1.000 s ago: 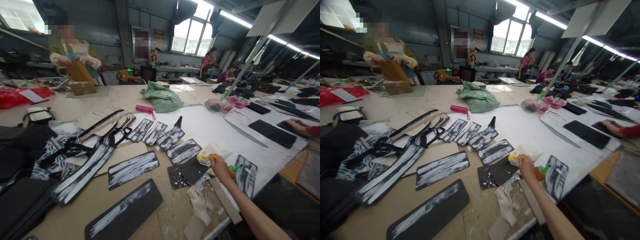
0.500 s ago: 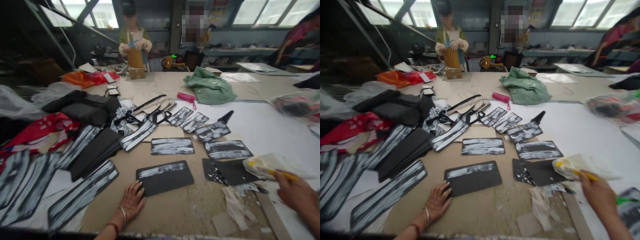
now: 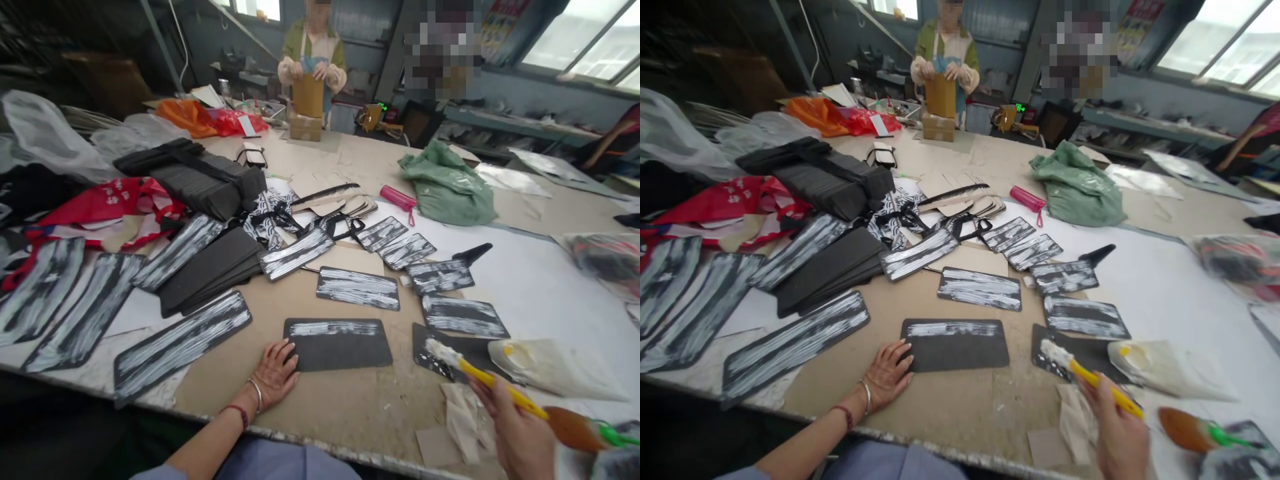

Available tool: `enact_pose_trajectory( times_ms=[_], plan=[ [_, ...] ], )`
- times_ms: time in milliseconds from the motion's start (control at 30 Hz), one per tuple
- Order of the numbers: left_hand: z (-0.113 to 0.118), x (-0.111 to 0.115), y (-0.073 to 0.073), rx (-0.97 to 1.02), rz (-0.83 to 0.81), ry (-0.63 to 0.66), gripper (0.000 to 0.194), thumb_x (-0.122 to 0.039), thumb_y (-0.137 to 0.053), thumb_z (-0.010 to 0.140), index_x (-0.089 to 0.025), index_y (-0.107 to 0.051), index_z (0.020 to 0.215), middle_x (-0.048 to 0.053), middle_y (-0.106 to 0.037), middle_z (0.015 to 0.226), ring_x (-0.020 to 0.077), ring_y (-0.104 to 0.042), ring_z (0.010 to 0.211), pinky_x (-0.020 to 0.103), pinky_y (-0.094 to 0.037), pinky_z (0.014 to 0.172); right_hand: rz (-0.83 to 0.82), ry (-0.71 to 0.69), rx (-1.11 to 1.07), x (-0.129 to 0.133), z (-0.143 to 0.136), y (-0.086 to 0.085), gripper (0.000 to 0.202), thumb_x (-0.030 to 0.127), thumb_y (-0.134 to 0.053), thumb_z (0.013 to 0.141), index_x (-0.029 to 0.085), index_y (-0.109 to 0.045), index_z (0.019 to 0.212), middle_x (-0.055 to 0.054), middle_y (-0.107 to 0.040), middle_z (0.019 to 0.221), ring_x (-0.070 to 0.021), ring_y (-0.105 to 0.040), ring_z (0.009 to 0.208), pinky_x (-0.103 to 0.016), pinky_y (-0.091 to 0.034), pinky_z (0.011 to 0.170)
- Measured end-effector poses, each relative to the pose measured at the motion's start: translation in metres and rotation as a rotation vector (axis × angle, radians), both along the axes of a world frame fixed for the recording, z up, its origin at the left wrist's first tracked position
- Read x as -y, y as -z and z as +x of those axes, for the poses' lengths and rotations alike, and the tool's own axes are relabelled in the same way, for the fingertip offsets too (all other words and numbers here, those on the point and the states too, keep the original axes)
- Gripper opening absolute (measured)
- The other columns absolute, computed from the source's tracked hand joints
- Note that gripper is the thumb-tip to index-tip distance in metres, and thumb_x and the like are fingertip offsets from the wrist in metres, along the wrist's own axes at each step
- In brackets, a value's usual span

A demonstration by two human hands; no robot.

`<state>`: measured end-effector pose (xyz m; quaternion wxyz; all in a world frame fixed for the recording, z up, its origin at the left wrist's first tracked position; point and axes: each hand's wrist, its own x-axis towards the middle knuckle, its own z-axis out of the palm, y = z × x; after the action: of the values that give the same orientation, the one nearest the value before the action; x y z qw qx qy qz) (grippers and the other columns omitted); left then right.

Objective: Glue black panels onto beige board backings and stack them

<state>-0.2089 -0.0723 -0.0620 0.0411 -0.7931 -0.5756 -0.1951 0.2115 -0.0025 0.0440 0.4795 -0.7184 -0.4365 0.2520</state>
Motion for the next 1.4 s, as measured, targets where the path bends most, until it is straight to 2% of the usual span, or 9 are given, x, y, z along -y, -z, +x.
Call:
enact_pose_trajectory(
  times_ms=[100,200,267,433,633,900,1167,1300,1400],
  plan=[
    [0.000,0.001,0.002,0.025,-0.013,-0.010,0.023,-0.031,-0.050,0.075,-0.022,-0.058,0.095,0.007,-0.056,0.106,0.0225,-0.042,0.109,0.041,-0.033,0.091,-0.142,-0.032,-0.060,-0.010,-0.060,0.015,0.052,0.055,-0.055,0.066,0.012,-0.059,0.095,-0.012,-0.067,0.085,-0.0253,-0.064,0.073,-0.039,-0.051,0.070],
    [0.000,0.002,0.005,0.054,-0.024,-0.014,0.023,-0.032,-0.050,0.076,-0.022,-0.058,0.095,0.008,-0.056,0.107,0.0226,-0.041,0.110,0.041,-0.032,0.092,-0.152,-0.121,0.031,-0.020,-0.095,0.026,0.052,0.056,-0.051,0.069,0.013,-0.058,0.097,-0.012,-0.065,0.092,-0.0241,-0.063,0.078,-0.038,-0.049,0.075],
    [0.000,0.002,0.006,0.070,-0.019,-0.011,0.023,-0.033,-0.051,0.076,-0.022,-0.058,0.095,0.008,-0.056,0.108,0.0227,-0.041,0.110,0.041,-0.032,0.093,-0.124,-0.179,0.142,-0.023,-0.107,0.030,0.048,0.055,-0.047,0.072,0.014,-0.058,0.097,-0.012,-0.064,0.093,-0.0231,-0.062,0.080,-0.038,-0.047,0.077],
    [-0.002,0.001,0.007,0.095,-0.006,0.006,0.024,-0.034,-0.051,0.075,-0.022,-0.059,0.095,0.008,-0.056,0.107,0.0236,-0.042,0.108,0.041,-0.032,0.092,0.071,-0.300,0.538,-0.027,-0.129,0.028,0.042,0.053,-0.042,0.077,0.017,-0.060,0.087,-0.011,-0.062,0.087,-0.0216,-0.057,0.083,-0.036,-0.043,0.079],
    [-0.005,0.000,0.010,0.145,0.032,0.023,0.024,-0.031,-0.052,0.075,-0.021,-0.059,0.095,0.008,-0.056,0.107,0.0236,-0.042,0.108,0.040,-0.034,0.091,0.183,-0.430,0.697,-0.023,-0.164,0.030,0.036,0.045,-0.035,0.085,0.018,-0.059,0.088,-0.009,-0.060,0.082,-0.0194,-0.056,0.079,-0.035,-0.044,0.074],
    [-0.013,0.002,0.003,0.180,0.006,0.061,0.027,-0.026,-0.052,0.075,-0.020,-0.056,0.101,0.008,-0.055,0.111,0.0232,-0.042,0.110,0.040,-0.034,0.091,0.235,-0.555,0.709,-0.004,-0.224,0.035,0.023,0.030,-0.040,0.086,0.017,-0.056,0.095,-0.008,-0.058,0.085,-0.0172,-0.057,0.080,-0.030,-0.047,0.070],
    [-0.016,-0.002,0.000,0.219,-0.033,0.117,0.026,-0.017,-0.051,0.075,-0.016,-0.053,0.101,0.008,-0.059,0.096,0.0204,-0.050,0.093,0.038,-0.043,0.082,0.269,-0.756,0.652,0.014,-0.289,0.026,0.020,0.020,-0.040,0.086,0.018,-0.054,0.100,-0.007,-0.057,0.087,-0.0147,-0.058,0.081,-0.027,-0.049,0.071],
    [-0.020,-0.004,-0.002,0.278,-0.096,0.164,0.023,-0.017,-0.049,0.076,-0.014,-0.051,0.099,0.008,-0.060,0.091,0.0191,-0.053,0.090,0.037,-0.047,0.081,0.243,-0.847,0.608,0.028,-0.310,0.025,0.024,0.017,-0.040,0.085,0.019,-0.054,0.104,-0.008,-0.058,0.089,-0.0153,-0.058,0.085,-0.027,-0.050,0.073],
    [-0.024,-0.003,0.002,0.327,-0.044,0.197,0.018,-0.016,-0.045,0.080,-0.013,-0.052,0.095,0.010,-0.060,0.090,0.0179,-0.054,0.092,0.035,-0.049,0.080,0.229,-0.878,0.562,0.038,-0.316,0.021,0.025,0.018,-0.040,0.084,0.020,-0.055,0.105,-0.008,-0.059,0.090,-0.0154,-0.058,0.084,-0.027,-0.050,0.072]
  ],
)
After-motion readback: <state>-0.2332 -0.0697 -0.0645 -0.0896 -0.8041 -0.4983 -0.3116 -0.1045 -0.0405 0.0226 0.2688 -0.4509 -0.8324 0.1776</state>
